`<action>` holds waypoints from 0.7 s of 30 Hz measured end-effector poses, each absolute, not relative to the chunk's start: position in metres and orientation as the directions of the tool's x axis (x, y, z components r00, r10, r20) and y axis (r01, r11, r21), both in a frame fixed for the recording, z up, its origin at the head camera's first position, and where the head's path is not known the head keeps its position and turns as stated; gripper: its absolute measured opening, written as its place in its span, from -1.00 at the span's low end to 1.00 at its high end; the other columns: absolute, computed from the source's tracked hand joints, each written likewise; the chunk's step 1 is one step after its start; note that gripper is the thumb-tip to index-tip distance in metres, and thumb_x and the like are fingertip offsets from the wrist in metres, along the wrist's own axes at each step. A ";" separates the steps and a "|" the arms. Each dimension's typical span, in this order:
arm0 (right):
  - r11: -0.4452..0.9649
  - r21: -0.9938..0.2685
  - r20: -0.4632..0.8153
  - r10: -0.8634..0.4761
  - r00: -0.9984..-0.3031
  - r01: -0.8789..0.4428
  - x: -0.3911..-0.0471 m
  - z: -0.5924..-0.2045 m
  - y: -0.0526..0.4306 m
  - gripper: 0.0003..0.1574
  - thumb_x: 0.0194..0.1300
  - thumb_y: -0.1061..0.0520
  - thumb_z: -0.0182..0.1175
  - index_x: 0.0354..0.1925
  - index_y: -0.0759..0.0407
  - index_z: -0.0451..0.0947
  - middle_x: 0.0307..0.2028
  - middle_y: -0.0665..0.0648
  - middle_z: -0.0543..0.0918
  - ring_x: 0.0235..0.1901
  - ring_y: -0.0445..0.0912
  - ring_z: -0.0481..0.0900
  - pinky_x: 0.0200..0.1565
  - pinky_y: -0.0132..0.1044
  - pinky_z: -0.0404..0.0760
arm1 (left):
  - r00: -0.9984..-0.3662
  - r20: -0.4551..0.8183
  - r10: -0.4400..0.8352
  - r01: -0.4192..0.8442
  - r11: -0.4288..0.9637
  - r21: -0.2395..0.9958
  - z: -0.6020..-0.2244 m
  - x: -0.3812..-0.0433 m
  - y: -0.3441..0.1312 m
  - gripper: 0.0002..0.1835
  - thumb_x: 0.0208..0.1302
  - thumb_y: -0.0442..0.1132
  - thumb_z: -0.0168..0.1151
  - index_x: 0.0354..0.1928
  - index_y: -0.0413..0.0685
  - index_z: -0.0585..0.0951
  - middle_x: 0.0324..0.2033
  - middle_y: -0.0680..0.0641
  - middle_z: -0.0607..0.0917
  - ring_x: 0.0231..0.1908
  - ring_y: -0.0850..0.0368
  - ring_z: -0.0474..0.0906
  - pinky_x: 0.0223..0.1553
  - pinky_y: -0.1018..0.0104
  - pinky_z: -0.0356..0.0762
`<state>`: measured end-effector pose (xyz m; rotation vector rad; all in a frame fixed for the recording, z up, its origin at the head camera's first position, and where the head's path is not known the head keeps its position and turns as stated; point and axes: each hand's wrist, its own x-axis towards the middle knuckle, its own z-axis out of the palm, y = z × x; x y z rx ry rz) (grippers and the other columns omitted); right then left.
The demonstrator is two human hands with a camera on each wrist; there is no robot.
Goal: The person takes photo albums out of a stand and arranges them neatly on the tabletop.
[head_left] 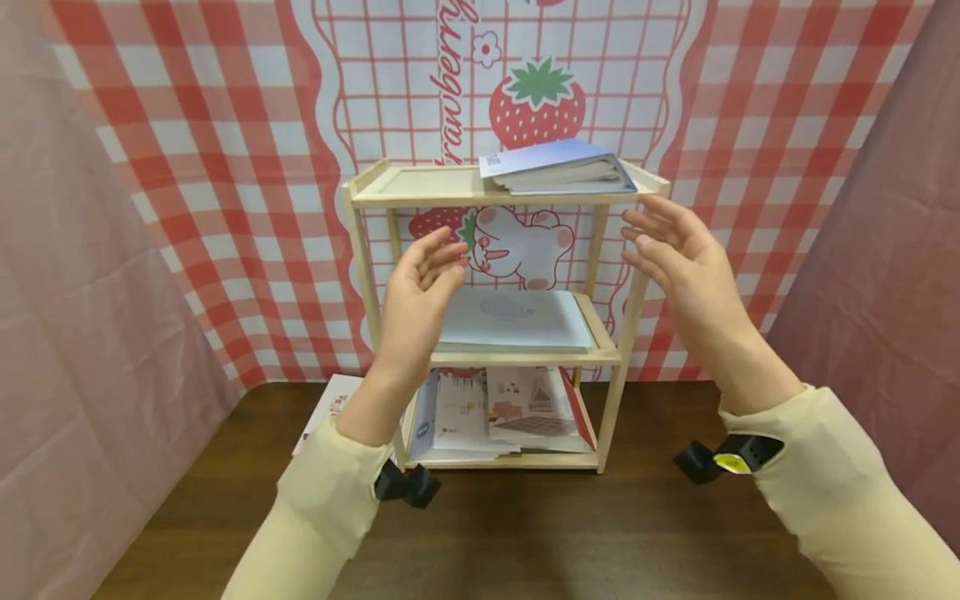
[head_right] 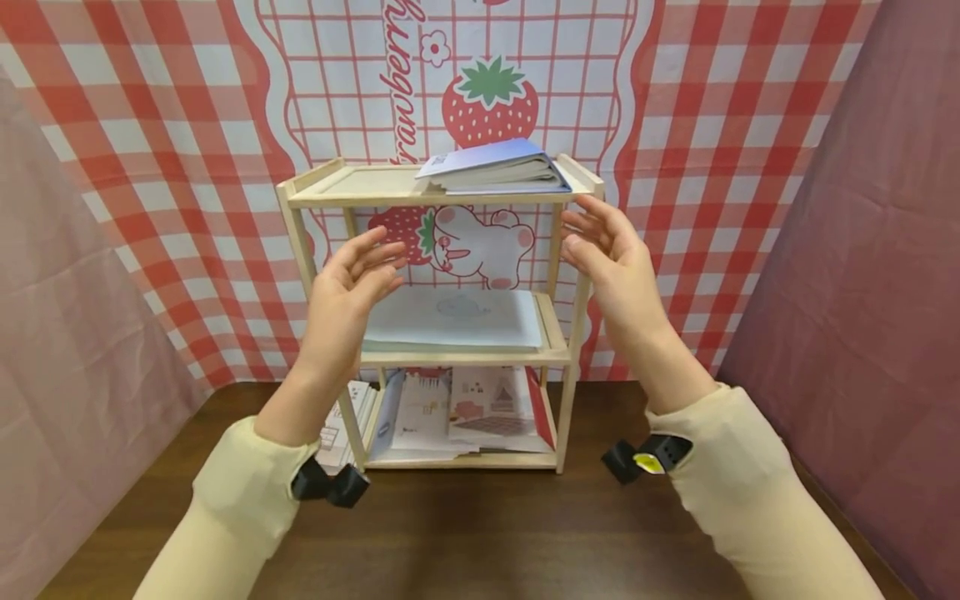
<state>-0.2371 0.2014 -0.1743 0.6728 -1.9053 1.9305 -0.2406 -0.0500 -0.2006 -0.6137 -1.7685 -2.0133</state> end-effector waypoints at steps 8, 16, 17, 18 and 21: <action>-0.029 -0.818 0.575 -0.062 -0.816 -0.575 -0.240 -0.168 0.204 -0.37 0.32 0.19 0.00 0.31 0.22 0.09 0.16 0.21 0.32 0.18 0.02 0.27 0.09 -0.41 0.41 | -0.832 0.554 0.004 0.552 -0.091 0.829 -0.187 -0.246 -0.044 -0.52 0.26 -0.37 0.02 0.24 -0.12 0.29 0.04 -0.06 0.51 0.09 0.14 0.41 0.16 0.31 0.31; 0.037 -0.817 0.572 -0.080 -0.816 -0.576 -0.242 -0.161 0.212 -0.35 0.31 0.17 0.02 0.32 0.17 0.10 0.00 0.08 0.42 -0.01 -0.13 0.43 -0.01 -0.47 0.44 | -0.813 0.583 -0.004 0.580 -0.110 0.807 -0.168 -0.253 -0.032 -0.51 0.24 -0.39 0.03 0.23 -0.13 0.30 0.03 -0.11 0.52 0.05 0.12 0.42 0.09 0.38 0.37; 0.041 -0.817 0.571 -0.085 -0.817 -0.575 -0.242 -0.160 0.212 -0.35 0.31 0.17 0.03 0.32 0.17 0.11 -0.01 0.07 0.43 -0.03 -0.14 0.44 -0.02 -0.47 0.44 | -0.816 0.578 -0.005 0.575 -0.113 0.810 -0.166 -0.253 -0.031 -0.51 0.24 -0.40 0.03 0.24 -0.13 0.29 0.03 -0.12 0.52 0.04 0.12 0.43 0.09 0.39 0.37; 0.050 -0.817 0.568 -0.092 -0.818 -0.574 -0.243 -0.160 0.211 -0.35 0.31 0.17 0.03 0.32 0.17 0.11 -0.01 0.06 0.43 -0.04 -0.15 0.44 -0.03 -0.48 0.44 | -0.820 0.572 -0.005 0.568 -0.117 0.814 -0.164 -0.253 -0.031 -0.50 0.24 -0.41 0.03 0.24 -0.13 0.29 0.03 -0.13 0.53 0.04 0.12 0.43 0.08 0.40 0.38; 0.081 -0.815 0.565 -0.111 -0.818 -0.574 -0.245 -0.160 0.208 -0.35 0.31 0.17 0.03 0.32 0.18 0.11 -0.02 0.05 0.44 -0.05 -0.17 0.43 -0.06 -0.49 0.44 | -0.833 0.553 0.005 0.549 -0.107 0.829 -0.161 -0.254 -0.029 -0.49 0.25 -0.41 0.01 0.26 -0.13 0.26 0.00 -0.10 0.53 0.06 0.14 0.44 0.08 0.41 0.38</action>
